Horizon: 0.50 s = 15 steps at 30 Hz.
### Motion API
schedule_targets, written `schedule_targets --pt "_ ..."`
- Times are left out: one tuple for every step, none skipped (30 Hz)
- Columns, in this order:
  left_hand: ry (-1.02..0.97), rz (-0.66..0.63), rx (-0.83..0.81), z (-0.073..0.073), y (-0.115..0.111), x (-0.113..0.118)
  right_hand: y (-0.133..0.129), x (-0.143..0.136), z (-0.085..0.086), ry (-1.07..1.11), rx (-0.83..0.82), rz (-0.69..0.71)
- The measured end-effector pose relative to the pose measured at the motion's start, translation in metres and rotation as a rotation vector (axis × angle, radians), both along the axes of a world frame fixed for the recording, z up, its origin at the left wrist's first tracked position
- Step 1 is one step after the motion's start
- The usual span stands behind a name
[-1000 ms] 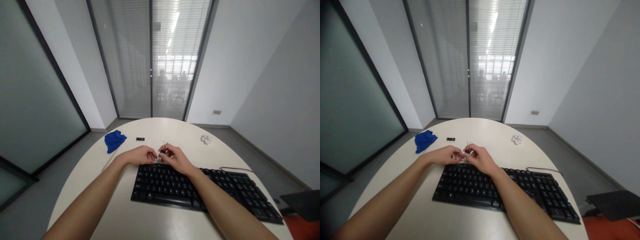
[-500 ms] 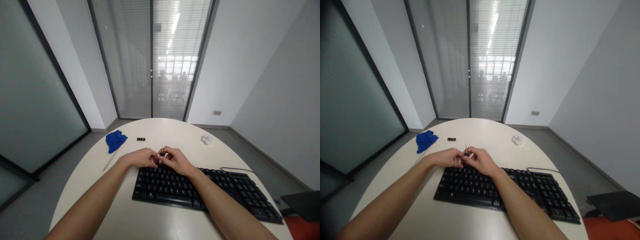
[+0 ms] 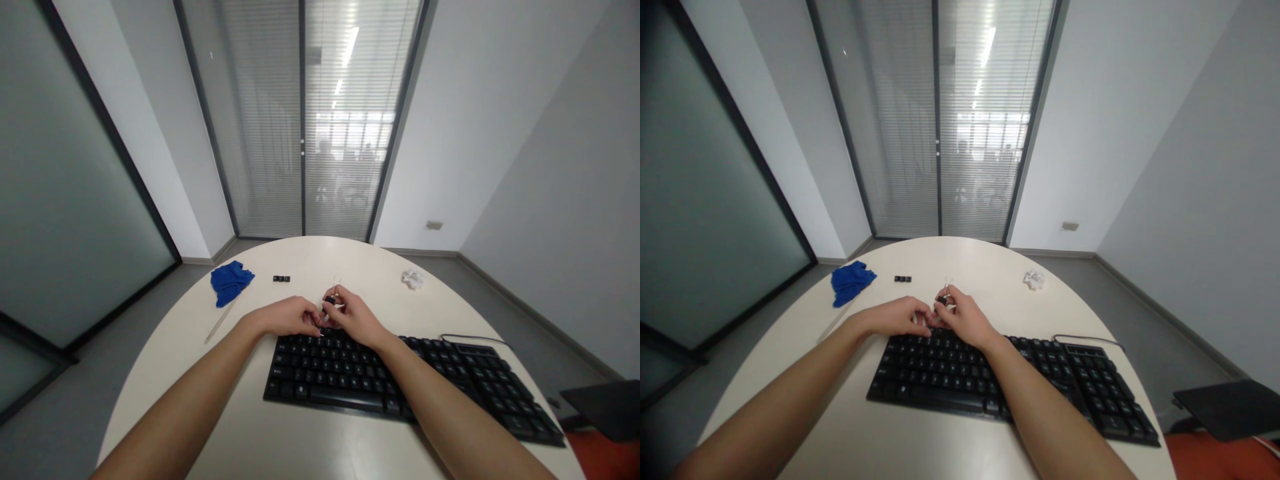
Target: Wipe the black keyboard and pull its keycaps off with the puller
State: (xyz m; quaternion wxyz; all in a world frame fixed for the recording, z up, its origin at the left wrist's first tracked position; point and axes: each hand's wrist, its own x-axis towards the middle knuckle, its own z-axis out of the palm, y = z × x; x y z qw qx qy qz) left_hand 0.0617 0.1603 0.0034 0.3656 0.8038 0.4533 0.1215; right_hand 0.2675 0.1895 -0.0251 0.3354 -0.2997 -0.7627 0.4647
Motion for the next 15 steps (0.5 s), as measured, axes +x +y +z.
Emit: schedule_targets --pt "-0.003 0.002 -0.007 0.0 0.0 0.0 0.0 0.0 0.0 -0.001 0.018 0.005" --pt "-0.004 -0.001 -0.01 0.0 0.0 0.0 0.0 0.001 0.001 -0.011 0.051 0.011" --pt "-0.001 -0.008 -0.012 0.001 0.0 -0.001 -0.001 0.001 0.003 -0.026 0.096 0.019" --pt "0.009 -0.014 -0.012 0.001 0.0 -0.002 -0.003 0.002 0.005 -0.047 0.151 0.03" --pt "0.021 -0.017 -0.01 0.001 0.0 -0.003 -0.005 0.003 0.007 -0.074 0.211 0.046" --pt "0.033 -0.02 -0.008 0.001 0.0 -0.004 -0.007 0.004 0.01 -0.104 0.269 0.067" --pt "0.039 -0.022 -0.006 0.001 0.001 -0.005 -0.009 0.005 0.012 -0.137 0.325 0.093" --pt "0.04 -0.024 -0.005 0.001 0.001 -0.006 -0.011 0.005 0.015 -0.167 0.372 0.12" --pt "0.034 -0.028 -0.005 0.001 0.001 -0.006 -0.013 0.006 0.016 -0.194 0.413 0.141" --pt "0.026 -0.031 -0.007 0.001 0.001 -0.007 -0.014 0.006 0.018 -0.215 0.439 0.152" --pt "0.019 -0.032 -0.01 0.001 0.001 -0.007 -0.015 0.006 0.018 -0.23 0.452 0.146" --pt "0.015 -0.027 -0.015 0.001 0.001 -0.007 -0.014 0.005 0.018 -0.239 0.449 0.123" --pt "0.014 -0.022 -0.02 0.001 0.0 -0.006 -0.014 0.005 0.017 -0.241 0.432 0.09" --pt "0.012 -0.018 -0.025 0.002 0.0 -0.006 -0.013 0.004 0.016 -0.237 0.403 0.057" --pt "0.011 -0.015 -0.031 0.003 0.0 -0.005 -0.011 0.004 0.014 -0.228 0.368 0.031"
